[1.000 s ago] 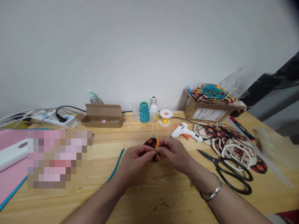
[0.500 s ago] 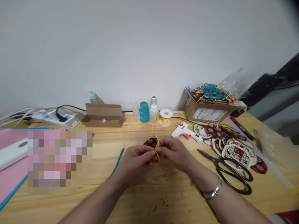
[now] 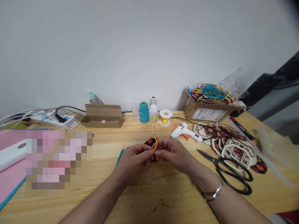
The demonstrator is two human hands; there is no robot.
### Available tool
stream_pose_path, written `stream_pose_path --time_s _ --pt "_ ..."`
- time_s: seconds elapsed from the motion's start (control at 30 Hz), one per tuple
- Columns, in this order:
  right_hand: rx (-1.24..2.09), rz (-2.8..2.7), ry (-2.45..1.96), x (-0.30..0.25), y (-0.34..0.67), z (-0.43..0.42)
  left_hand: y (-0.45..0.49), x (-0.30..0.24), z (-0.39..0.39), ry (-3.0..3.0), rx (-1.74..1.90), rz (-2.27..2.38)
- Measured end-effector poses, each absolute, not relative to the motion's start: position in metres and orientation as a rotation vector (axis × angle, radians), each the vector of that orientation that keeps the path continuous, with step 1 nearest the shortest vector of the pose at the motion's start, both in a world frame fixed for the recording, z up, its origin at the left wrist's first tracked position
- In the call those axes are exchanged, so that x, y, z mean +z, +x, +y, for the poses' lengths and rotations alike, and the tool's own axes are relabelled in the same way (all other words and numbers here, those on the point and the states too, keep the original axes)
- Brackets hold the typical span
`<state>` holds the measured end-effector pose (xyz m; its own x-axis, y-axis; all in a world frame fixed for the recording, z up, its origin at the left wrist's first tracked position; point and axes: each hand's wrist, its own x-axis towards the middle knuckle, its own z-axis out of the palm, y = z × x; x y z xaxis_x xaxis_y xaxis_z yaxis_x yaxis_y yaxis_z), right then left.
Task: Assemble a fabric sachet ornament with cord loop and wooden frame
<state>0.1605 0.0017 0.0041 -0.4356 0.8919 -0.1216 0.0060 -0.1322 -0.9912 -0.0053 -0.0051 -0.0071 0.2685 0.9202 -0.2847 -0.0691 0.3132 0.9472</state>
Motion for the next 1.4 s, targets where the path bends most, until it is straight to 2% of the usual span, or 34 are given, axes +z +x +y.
stream_pose_path --time_s 0.17,0.33,0.53,0.8,1.0,1.13,1.23,1.3,1.4 --pt "1.620 -1.474 -1.161 0.002 0.164 0.003 -0.005 -0.007 -0.003 1.015 0.882 1.111" --pt "1.348 -1.626 -1.333 0.001 0.166 0.006 -0.006 -0.012 -0.003 1.013 0.909 1.147" --pt "1.069 -1.659 -1.292 -0.001 0.159 -0.006 -0.003 -0.009 -0.003 0.967 0.963 1.219" --pt "-0.083 -2.174 -1.044 -0.011 0.148 -0.025 0.005 -0.006 -0.007 0.688 1.026 1.157" --pt "-0.503 -2.340 -0.981 -0.007 0.144 -0.028 0.007 -0.010 -0.007 0.534 1.015 1.002" --pt "-0.584 -2.367 -0.960 -0.005 0.142 -0.029 0.007 -0.012 -0.009 0.493 0.988 0.991" --pt "-0.510 -2.402 -0.925 -0.005 0.145 -0.029 0.006 -0.011 -0.009 0.516 1.013 0.988" --pt "-0.308 -2.353 -0.917 -0.005 0.149 -0.027 0.005 -0.009 -0.008 0.559 1.033 0.993" --pt "0.237 -2.040 -1.098 -0.004 0.153 -0.021 0.004 -0.006 -0.006 0.640 1.029 1.029"
